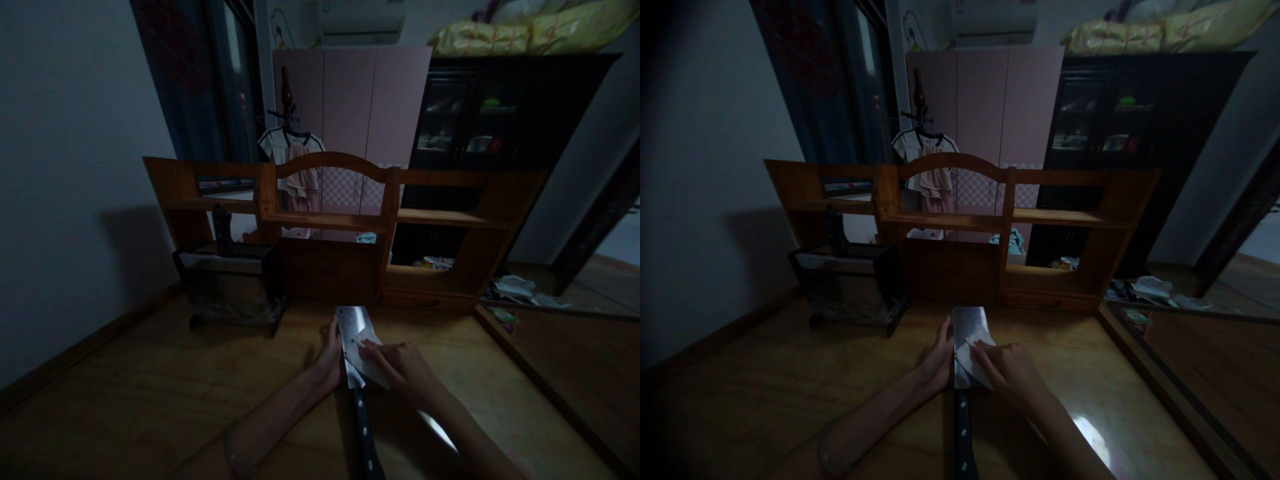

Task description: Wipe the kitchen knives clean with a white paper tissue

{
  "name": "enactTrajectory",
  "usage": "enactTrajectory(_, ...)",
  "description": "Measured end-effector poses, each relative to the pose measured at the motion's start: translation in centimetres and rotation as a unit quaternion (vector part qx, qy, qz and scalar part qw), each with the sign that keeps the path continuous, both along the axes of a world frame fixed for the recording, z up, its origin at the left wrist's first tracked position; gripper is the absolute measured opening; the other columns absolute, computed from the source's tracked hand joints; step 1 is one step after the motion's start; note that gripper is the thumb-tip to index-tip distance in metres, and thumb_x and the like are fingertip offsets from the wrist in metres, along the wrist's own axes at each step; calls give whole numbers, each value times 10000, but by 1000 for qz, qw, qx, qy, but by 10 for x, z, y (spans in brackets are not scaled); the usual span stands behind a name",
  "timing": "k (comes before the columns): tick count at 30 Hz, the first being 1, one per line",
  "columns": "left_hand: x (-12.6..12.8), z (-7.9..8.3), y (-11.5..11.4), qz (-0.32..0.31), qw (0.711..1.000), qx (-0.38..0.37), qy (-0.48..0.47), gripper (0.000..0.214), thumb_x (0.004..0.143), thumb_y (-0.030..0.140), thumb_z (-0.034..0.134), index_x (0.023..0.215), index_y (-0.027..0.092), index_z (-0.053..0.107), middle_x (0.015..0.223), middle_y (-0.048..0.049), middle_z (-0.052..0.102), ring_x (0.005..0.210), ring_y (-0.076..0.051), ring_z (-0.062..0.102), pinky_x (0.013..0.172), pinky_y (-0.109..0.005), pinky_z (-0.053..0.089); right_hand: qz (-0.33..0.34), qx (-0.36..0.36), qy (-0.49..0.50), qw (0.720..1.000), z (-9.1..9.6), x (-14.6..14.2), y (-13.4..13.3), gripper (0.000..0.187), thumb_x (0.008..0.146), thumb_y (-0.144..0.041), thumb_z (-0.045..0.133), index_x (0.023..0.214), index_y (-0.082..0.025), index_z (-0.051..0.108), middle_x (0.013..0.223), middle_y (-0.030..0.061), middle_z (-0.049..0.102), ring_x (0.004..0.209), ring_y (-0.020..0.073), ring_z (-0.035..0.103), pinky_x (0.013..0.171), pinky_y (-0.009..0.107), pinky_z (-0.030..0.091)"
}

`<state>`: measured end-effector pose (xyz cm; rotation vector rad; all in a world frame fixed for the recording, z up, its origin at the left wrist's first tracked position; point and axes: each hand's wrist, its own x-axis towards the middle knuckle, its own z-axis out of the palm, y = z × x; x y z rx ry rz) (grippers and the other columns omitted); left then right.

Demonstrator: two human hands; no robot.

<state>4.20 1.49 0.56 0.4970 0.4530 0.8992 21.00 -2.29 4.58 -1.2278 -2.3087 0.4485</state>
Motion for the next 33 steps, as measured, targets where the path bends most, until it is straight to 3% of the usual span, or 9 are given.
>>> enactTrajectory(3, 1, -2, 1, 8, 1000, 11, -4, 748, 847, 688, 279, 1130, 83, 617, 928, -153, 700, 936, -269, 638, 870, -356, 452, 3, 7, 8, 1000, -4, 0, 2, 392, 967, -409, 327, 1123, -279, 663, 1148, 23, 665, 991, 248, 659, 852, 344, 523)
enactTrajectory(8, 2, -2, 2, 2, 1000, 16, -14, 737, 851, 674, 304, 1192, 86, 591, 995, -151, 696, 960, -273, 639, 897, -362, 437, 8, 53, -12, 999, -12, 0, 10, 424, 967, -402, 327, 1353, -273, 445, 1419, 5, 407, 1312, 222, 384, 1091, 417, 336)
enactTrajectory(15, -1, -9, 4, -27, 998, 40, 38, 765, 832, 695, 322, 1236, 93, 564, 981, -145, 704, 886, -272, 662, 852, -364, 453, -10, 84, -48, 995, -22, 5, 18, 506, 970, -425, 313, 1450, -291, 225, 1518, -14, 207, 1397, 216, 196, 1145, 464, 222)
enactTrajectory(19, 5, -16, 12, -40, 998, 46, 20, 790, 859, 683, 240, 1248, 71, 553, 997, -159, 696, 869, -260, 669, 826, -348, 461, -28, 82, -66, 994, -26, 8, 23, 538, 968, -453, 297, 1463, -307, 145, 1538, -36, 109, 1415, 205, 114, 1153, 455, 192)
enactTrajectory(25, 9, -20, 13, -26, 998, 54, 12, 708, 862, 649, 324, 1331, 144, 487, 1180, -146, 631, 1052, -288, 613, 924, -394, 427, -29, 86, -78, 993, -26, 7, 23, 596, 949, -493, 328, 1468, -303, 104, 1544, -31, 74, 1419, 210, 84, 1157, 452, 170)
enactTrajectory(33, 13, -18, 19, 15, 999, 29, -32, 727, 890, 627, 241, 1233, 80, 574, 1189, -158, 625, 1108, -273, 583, 975, -366, 405, -19, 72, -81, 994, -22, 4, 15, 600, 936, -509, 356, 1464, -294, 169, 1534, 4, 155, 1409, 215, 157, 1143, 456, 209)
